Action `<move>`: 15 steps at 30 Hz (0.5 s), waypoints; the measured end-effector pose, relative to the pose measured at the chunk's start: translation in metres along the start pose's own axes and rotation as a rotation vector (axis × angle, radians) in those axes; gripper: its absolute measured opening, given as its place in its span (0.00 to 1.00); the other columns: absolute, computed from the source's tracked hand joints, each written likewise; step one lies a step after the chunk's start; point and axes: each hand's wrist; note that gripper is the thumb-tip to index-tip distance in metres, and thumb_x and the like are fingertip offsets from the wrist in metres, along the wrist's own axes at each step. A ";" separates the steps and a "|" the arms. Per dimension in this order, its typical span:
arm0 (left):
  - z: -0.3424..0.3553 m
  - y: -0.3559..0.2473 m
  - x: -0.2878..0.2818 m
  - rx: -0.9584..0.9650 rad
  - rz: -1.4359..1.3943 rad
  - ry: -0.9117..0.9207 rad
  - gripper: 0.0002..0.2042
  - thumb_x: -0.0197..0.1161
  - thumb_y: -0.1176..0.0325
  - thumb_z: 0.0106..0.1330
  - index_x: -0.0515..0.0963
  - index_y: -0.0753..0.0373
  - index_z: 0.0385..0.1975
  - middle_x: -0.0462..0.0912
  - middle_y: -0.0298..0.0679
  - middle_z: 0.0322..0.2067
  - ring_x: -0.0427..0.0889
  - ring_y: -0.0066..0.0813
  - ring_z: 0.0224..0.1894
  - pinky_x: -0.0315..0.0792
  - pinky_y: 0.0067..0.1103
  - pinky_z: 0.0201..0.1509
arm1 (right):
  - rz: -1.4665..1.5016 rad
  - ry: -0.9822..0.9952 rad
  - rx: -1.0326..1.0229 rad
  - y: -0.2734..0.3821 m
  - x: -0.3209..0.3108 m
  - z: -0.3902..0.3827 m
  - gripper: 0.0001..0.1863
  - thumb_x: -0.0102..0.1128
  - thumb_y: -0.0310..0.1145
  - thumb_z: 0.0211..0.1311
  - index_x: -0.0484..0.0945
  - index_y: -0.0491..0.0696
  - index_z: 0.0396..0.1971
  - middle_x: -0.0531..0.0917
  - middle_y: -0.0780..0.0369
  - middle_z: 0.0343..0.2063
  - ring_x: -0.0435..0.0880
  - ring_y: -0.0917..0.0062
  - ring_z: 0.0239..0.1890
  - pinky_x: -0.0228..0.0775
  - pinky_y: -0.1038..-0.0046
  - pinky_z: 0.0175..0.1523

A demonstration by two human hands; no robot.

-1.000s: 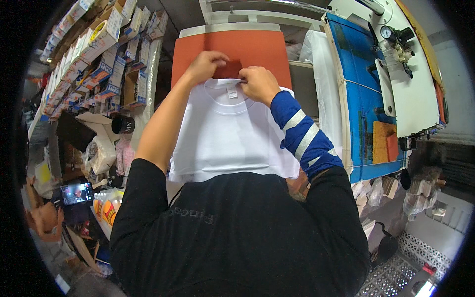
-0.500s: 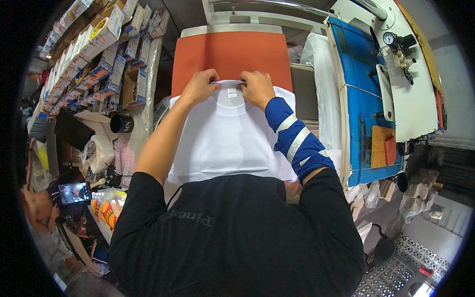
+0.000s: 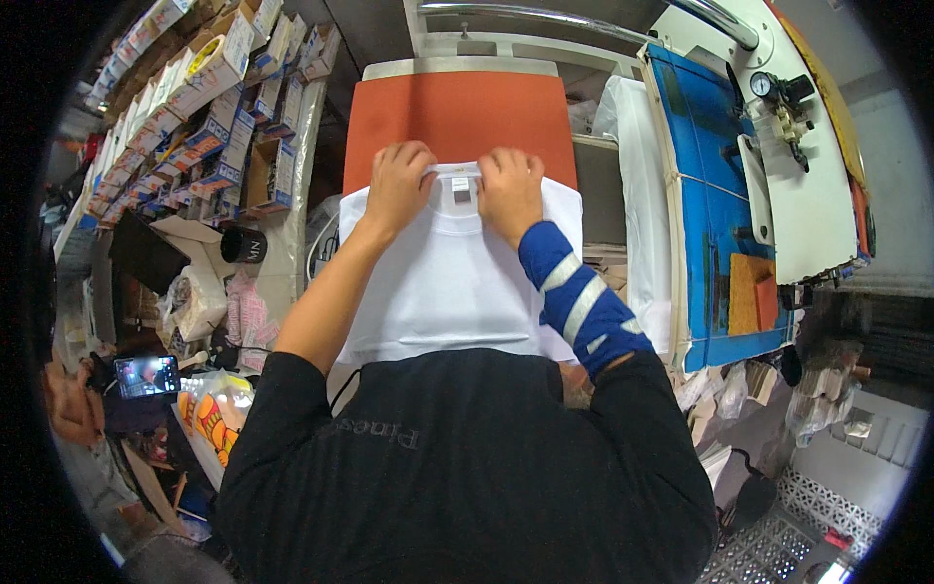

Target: The person places white t-shirts on a heat press, aligns them, and uses scissors to trim transfer paper. They then press the shirts and stack finished printed shirts on a nearby table.

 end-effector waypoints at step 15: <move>-0.034 -0.021 -0.023 -0.158 0.103 0.354 0.39 0.79 0.56 0.49 0.70 0.60 0.63 0.72 0.38 0.65 0.65 0.38 0.72 0.38 0.61 0.77 | 0.197 0.174 -0.035 0.008 0.002 -0.035 0.12 0.67 0.34 0.57 0.81 0.41 0.34 0.82 0.53 0.47 0.77 0.56 0.56 0.65 0.54 0.63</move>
Point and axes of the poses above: each hand's wrist, its own z-axis towards the middle knuckle, its own x-axis out of the palm, y = z × x
